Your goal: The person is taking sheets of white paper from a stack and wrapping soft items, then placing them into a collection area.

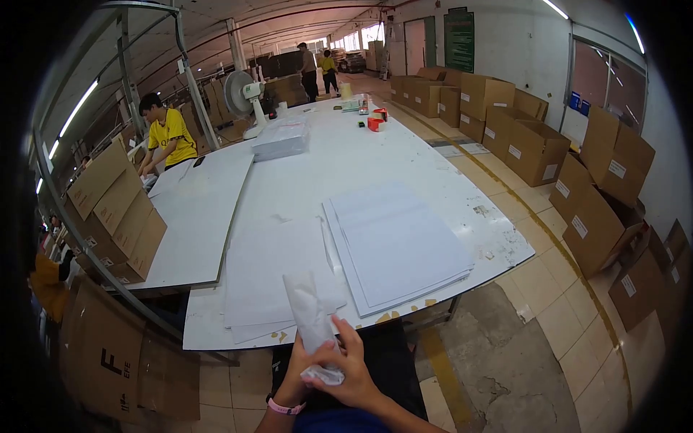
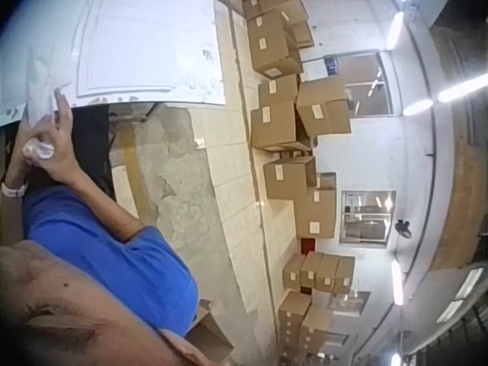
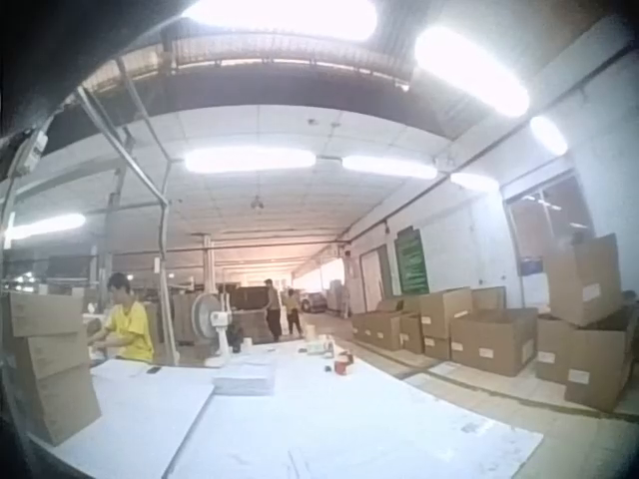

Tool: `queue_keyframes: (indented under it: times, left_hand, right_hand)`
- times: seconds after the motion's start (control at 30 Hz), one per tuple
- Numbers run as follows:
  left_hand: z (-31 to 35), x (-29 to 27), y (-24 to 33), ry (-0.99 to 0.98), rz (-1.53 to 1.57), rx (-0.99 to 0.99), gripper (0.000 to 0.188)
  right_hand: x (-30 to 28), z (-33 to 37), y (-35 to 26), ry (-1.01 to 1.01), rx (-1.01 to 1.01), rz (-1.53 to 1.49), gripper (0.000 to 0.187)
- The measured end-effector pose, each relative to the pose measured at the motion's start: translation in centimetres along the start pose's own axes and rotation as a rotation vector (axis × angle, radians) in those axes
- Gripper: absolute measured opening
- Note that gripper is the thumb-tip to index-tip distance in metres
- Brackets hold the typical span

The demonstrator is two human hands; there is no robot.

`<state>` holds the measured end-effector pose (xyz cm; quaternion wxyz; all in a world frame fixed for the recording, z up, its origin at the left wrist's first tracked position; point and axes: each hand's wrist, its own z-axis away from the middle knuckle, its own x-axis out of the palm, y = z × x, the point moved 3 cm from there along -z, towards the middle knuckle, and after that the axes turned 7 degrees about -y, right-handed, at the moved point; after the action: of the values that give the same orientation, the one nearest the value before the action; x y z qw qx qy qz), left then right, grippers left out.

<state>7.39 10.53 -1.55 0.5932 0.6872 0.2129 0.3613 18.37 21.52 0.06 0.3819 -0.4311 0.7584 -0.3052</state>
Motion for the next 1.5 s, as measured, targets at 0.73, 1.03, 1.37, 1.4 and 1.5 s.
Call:
queue_keyframes:
  times: [0.73,1.03,1.37,1.4,1.5]
  left_hand:
    - [1.5,-0.9,0.6,-0.573,-0.099,-0.238,0.126]
    - [3.6,-0.5,-0.5,-0.811,0.165,-0.591,0.100]
    - [4.2,0.3,-4.1,-0.767,0.244,-0.639,0.069]
    - [4.5,0.1,-4.6,-0.847,0.327,-0.664,0.066]
    - [5.1,-0.4,-4.2,-0.875,0.453,-0.695,0.060]
  right_hand:
    - [0.9,0.4,3.7,0.211,0.536,-0.641,0.100]
    - [-4.6,-0.6,4.6,0.100,0.587,-1.028,0.063]
    - [-7.1,0.7,1.1,0.049,-0.107,0.143,0.040]
    - [-7.2,1.2,0.7,-0.011,-0.063,0.129,0.047]
    - [-7.3,1.2,-1.7,-0.174,-0.040,0.212,0.052]
